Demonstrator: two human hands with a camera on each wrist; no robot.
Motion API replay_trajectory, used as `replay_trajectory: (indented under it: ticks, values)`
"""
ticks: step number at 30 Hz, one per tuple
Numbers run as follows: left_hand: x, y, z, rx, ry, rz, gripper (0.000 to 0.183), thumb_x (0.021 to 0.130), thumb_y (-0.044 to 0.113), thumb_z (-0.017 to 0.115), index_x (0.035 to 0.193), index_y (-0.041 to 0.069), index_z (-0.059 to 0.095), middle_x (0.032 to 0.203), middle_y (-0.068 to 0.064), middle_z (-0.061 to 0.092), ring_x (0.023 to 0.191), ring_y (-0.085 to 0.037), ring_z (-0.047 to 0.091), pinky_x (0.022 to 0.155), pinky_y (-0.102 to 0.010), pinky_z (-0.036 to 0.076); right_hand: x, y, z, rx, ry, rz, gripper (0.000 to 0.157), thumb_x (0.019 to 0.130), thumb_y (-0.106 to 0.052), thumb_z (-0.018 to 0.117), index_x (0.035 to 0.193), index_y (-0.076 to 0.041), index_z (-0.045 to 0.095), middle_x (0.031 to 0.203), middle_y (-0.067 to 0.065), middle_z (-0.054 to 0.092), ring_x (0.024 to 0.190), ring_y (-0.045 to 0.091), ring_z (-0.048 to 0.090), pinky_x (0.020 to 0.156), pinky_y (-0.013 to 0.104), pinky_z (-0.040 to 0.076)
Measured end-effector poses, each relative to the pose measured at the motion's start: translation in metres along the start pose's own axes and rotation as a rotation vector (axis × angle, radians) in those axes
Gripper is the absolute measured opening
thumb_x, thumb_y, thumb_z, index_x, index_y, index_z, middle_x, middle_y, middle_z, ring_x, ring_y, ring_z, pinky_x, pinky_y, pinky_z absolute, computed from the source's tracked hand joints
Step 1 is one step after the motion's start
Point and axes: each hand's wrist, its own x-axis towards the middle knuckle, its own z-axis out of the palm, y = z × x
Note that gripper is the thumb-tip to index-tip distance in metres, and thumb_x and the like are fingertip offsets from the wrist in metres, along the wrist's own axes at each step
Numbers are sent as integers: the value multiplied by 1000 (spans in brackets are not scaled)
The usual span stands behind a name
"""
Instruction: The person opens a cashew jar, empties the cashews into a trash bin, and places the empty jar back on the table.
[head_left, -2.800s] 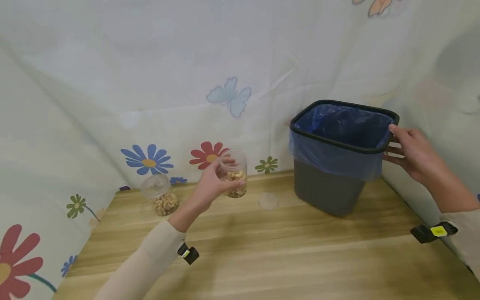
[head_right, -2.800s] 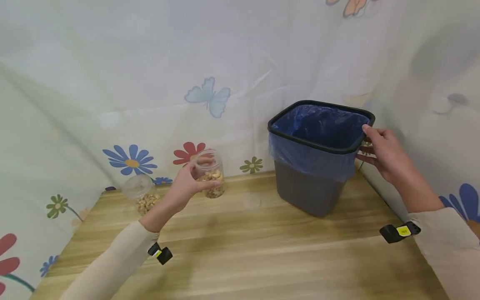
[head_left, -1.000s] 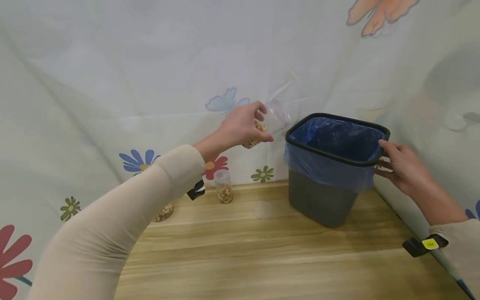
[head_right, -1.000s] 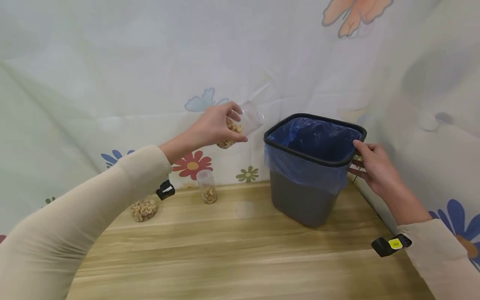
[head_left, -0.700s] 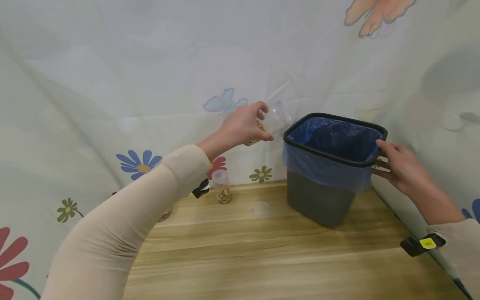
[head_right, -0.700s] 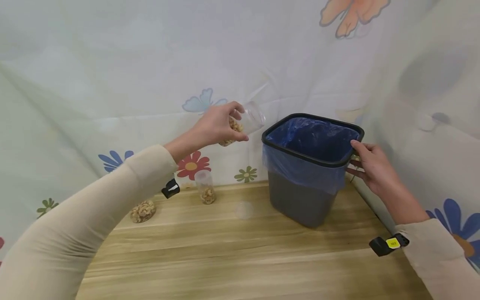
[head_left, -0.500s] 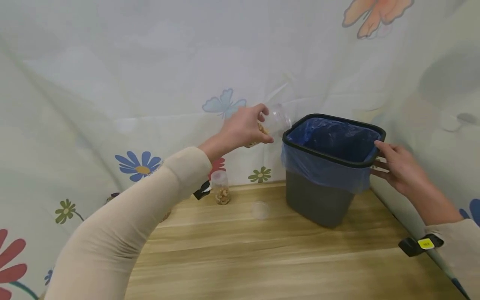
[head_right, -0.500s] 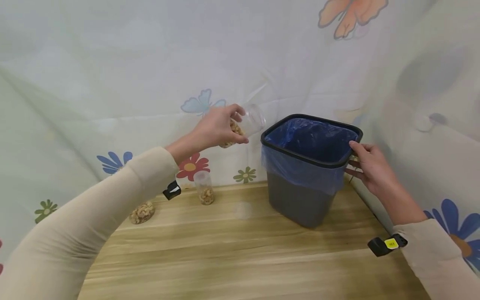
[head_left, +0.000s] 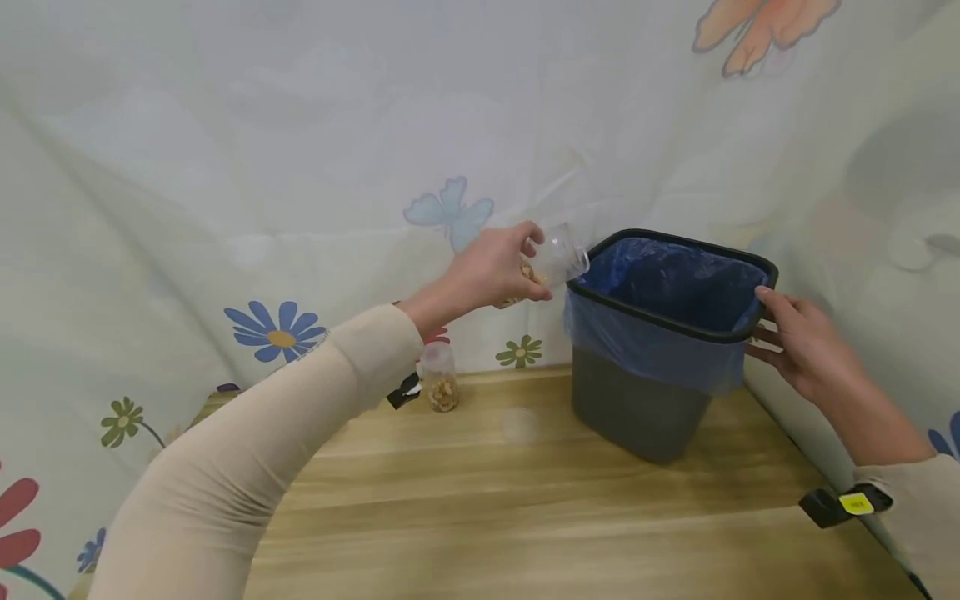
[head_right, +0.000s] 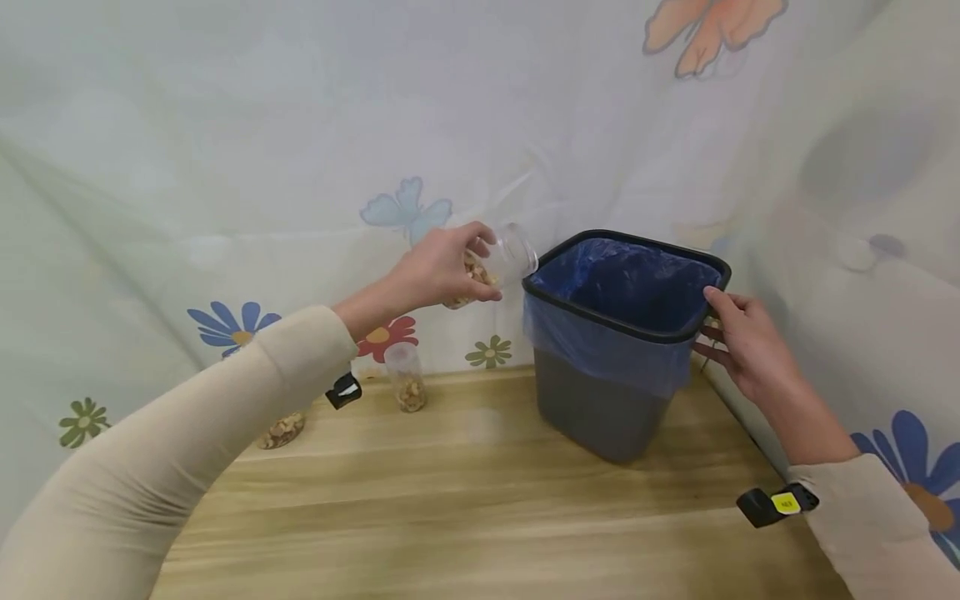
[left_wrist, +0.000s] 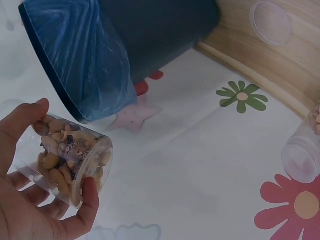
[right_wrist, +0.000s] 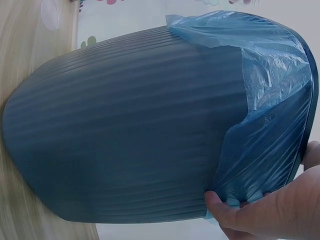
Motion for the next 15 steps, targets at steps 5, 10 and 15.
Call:
replay_trajectory:
  ticks: [5,10,15]
  values:
    - [-1,0,-6,15,30,7,68,81,36,87,136,15,52,133,-5,63,78,-14,67,61,-32,54,3,-3,5,58,12,-41,47,105,-43,50,139,-12,41,115,-7,52,97,6,58,74,23,56]
    - [-3,-3,-5,18,13,-12,70,81,37,87,138,16,52,135,-5,62,83,-13,66,66,-33,54,3,-2,9,77,-6,-58,33,106,-40,51,121,-11,49,102,-11,61,89,4,65,72,24,57]
    - [-2,-5,-2,48,24,-7,70,82,37,86,139,16,52,135,-4,62,89,-14,65,68,-34,53,3,1,9,67,-8,-71,33,106,-40,49,124,-12,47,100,-13,63,89,3,65,71,24,57]
